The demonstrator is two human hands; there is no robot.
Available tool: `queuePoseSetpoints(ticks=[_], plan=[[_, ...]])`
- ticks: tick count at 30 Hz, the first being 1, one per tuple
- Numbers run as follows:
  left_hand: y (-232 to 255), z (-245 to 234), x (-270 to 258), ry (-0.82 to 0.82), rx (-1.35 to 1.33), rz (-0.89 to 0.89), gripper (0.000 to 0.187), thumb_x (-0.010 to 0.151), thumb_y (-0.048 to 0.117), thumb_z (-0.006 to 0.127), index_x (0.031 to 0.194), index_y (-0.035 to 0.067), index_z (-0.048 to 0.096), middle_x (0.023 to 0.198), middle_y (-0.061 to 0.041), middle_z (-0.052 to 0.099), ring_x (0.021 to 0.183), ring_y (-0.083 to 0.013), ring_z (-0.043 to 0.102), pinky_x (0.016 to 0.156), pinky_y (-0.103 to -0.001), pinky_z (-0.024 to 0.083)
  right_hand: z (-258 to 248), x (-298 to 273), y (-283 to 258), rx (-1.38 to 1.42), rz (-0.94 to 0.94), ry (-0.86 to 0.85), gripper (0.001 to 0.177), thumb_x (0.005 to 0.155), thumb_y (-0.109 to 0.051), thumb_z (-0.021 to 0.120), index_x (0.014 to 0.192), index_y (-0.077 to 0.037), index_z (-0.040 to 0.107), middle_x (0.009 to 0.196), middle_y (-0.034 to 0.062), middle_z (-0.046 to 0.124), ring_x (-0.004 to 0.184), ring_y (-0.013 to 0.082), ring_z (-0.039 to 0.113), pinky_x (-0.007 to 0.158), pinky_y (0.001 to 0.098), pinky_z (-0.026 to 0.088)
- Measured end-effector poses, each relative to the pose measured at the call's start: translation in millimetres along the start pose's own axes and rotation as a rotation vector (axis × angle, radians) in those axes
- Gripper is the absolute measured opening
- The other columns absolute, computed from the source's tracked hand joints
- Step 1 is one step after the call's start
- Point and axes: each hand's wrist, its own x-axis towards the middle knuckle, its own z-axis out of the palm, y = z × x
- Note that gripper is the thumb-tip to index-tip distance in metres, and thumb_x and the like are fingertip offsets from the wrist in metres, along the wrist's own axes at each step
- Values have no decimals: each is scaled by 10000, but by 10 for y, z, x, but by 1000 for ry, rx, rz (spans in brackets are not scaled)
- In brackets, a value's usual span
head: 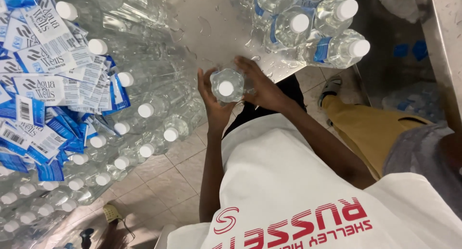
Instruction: Manually applying plastic labels to clear water bottles by wrapping them around the bottle body.
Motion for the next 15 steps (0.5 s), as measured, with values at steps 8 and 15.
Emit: queuePoseSetpoints(ticks=[8, 15], plan=[[-306, -45, 85, 57, -52, -51, 1020, 849, 198, 989, 1679, 46, 416, 1569, -150, 543, 1524, -232, 446, 1324, -507, 328, -59, 203, 21, 7, 3, -38, 994, 832, -177, 979, 1643, -40, 422, 1516, 280, 547, 1438, 482, 515, 1204, 618, 397], [-264, 148, 65, 197, -338, -199, 956, 902, 522, 898, 1647, 128, 446, 1480, -102, 631, 1275, -129, 635, 1033, -349, 593, -256, 56, -368, 189, 210, -78, 1001, 774, -353, 1032, 1542, -125, 432, 1350, 175, 645, 1313, 394, 651, 1072, 583, 526]])
